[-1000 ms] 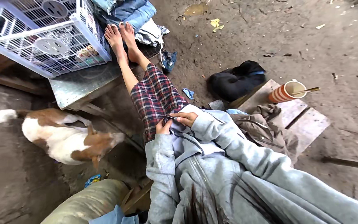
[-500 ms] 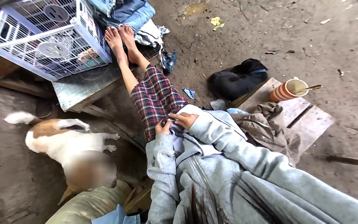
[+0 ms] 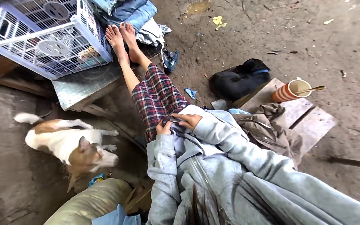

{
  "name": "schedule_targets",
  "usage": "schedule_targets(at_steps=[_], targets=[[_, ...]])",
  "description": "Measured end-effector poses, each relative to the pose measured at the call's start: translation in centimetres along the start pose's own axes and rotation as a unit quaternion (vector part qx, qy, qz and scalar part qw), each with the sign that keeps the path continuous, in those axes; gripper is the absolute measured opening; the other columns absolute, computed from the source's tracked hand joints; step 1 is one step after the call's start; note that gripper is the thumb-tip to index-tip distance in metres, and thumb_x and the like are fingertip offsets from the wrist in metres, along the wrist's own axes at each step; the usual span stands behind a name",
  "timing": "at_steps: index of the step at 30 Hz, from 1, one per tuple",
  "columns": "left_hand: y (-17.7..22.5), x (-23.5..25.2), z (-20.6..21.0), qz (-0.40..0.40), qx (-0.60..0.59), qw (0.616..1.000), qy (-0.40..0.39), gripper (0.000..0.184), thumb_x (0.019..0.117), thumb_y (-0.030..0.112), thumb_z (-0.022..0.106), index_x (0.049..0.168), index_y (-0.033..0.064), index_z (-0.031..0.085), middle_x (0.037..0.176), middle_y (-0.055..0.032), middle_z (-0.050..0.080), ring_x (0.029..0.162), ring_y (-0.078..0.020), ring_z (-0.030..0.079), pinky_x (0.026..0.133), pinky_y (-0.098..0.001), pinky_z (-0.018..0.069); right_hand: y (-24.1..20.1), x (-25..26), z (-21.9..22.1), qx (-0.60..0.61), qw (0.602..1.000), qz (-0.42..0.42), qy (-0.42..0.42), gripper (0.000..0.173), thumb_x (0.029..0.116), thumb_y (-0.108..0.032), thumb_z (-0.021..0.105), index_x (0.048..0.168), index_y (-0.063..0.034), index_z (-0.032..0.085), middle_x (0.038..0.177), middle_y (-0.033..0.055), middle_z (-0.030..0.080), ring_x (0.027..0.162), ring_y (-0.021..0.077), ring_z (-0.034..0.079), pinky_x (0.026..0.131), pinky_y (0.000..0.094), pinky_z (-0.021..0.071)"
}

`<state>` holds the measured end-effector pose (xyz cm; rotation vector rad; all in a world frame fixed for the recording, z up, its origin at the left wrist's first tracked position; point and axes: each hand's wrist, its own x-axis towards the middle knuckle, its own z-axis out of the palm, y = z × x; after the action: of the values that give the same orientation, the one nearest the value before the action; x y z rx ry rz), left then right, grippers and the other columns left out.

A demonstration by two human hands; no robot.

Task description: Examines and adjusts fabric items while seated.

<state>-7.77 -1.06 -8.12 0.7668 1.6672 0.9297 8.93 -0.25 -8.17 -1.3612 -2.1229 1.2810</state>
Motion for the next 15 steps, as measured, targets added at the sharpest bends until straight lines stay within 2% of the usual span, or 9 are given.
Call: schedule_targets(at_steps=[3,5,7,9,10,11,13,15], targets=[[-0.1,0.0,0.0,0.006,-0.015,1.000,-0.003,0.016,0.0914,-0.008,0.063,0.106,-0.0138,0.062,0.088,-0.0108,0.065,0.077,-0.0051,0.059,0.077,-0.0226,0.0510,-0.1,-0.3,0.3,-0.049,0.999,0.011,0.016,0.046,0.1085,-0.032,0.047,0.152,-0.0177,0.050,0.123,0.0278,0.068,0.103,0.0495,0.068,0.088,0.0663,0.0504],[-0.1,-0.1,0.0,0.014,-0.019,1.000,-0.006,0.016,0.0908,-0.009,0.063,0.106,-0.0136,0.062,0.088,-0.0106,0.065,0.078,-0.0046,0.060,0.077,-0.0223,0.0513,-0.3,-0.3,0.4,-0.052,0.998,0.011,0.024,0.045,0.1089,-0.031,0.045,0.152,-0.0186,0.052,0.120,0.0278,0.068,0.102,0.0485,0.069,0.087,0.0653,0.0508],[-0.2,0.1,0.0,0.028,-0.010,0.999,-0.015,0.018,0.0898,-0.008,0.065,0.107,-0.0137,0.063,0.091,-0.0128,0.067,0.081,-0.0058,0.061,0.080,-0.0233,0.0520,-0.5,-0.1,0.2,-0.030,0.999,0.019,0.022,0.043,0.1093,-0.029,0.045,0.150,-0.0172,0.054,0.122,0.0272,0.068,0.107,0.0471,0.068,0.093,0.0639,0.0494],[-0.3,0.2,0.0,0.035,0.005,0.999,-0.022,0.021,0.0902,-0.008,0.066,0.110,-0.0143,0.064,0.098,-0.0162,0.068,0.087,-0.0082,0.062,0.085,-0.0252,0.0518,-0.3,0.3,0.1,0.039,0.999,0.016,0.026,0.041,0.1087,-0.023,0.046,0.144,-0.0081,0.059,0.123,0.0261,0.069,0.111,0.0429,0.068,0.101,0.0590,0.0481],[-0.2,0.3,0.0,0.035,0.010,0.999,-0.026,0.022,0.0910,-0.007,0.066,0.112,-0.0143,0.063,0.101,-0.0177,0.068,0.091,-0.0094,0.063,0.087,-0.0259,0.0514,-0.1,0.4,0.1,0.080,0.996,0.018,0.025,0.040,0.1086,-0.021,0.046,0.142,-0.0038,0.060,0.117,0.0254,0.071,0.104,0.0383,0.069,0.099,0.0542,0.0495],[-0.1,0.3,-0.1,0.034,0.013,0.999,-0.030,0.024,0.0916,-0.007,0.066,0.114,-0.0144,0.063,0.104,-0.0189,0.068,0.093,-0.0103,0.063,0.089,-0.0263,0.0509,0.1,0.5,0.1,0.120,0.992,0.027,0.023,0.039,0.1087,-0.020,0.045,0.139,-0.0012,0.061,0.105,0.0231,0.072,0.091,0.0308,0.067,0.091,0.0477,0.0509],[-0.2,0.4,-0.1,0.039,0.017,0.998,-0.035,0.025,0.0919,-0.006,0.066,0.115,-0.0140,0.064,0.104,-0.0192,0.068,0.094,-0.0100,0.063,0.090,-0.0257,0.0509,0.5,0.7,0.1,0.187,0.981,0.051,0.010,0.040,0.1089,-0.022,0.043,0.137,-0.0004,0.061,0.084,0.0114,0.065,0.071,0.0134,0.055,0.075,0.0334,0.0483],[-0.3,0.5,-0.1,0.045,0.015,0.998,-0.037,0.024,0.0923,-0.005,0.066,0.114,-0.0138,0.064,0.103,-0.0189,0.069,0.093,-0.0096,0.063,0.089,-0.0255,0.0509,0.8,0.7,0.1,0.216,0.975,0.057,0.007,0.040,0.1085,-0.023,0.043,0.136,-0.0005,0.061,0.077,0.0054,0.061,0.065,0.0067,0.049,0.069,0.0277,0.0454]])
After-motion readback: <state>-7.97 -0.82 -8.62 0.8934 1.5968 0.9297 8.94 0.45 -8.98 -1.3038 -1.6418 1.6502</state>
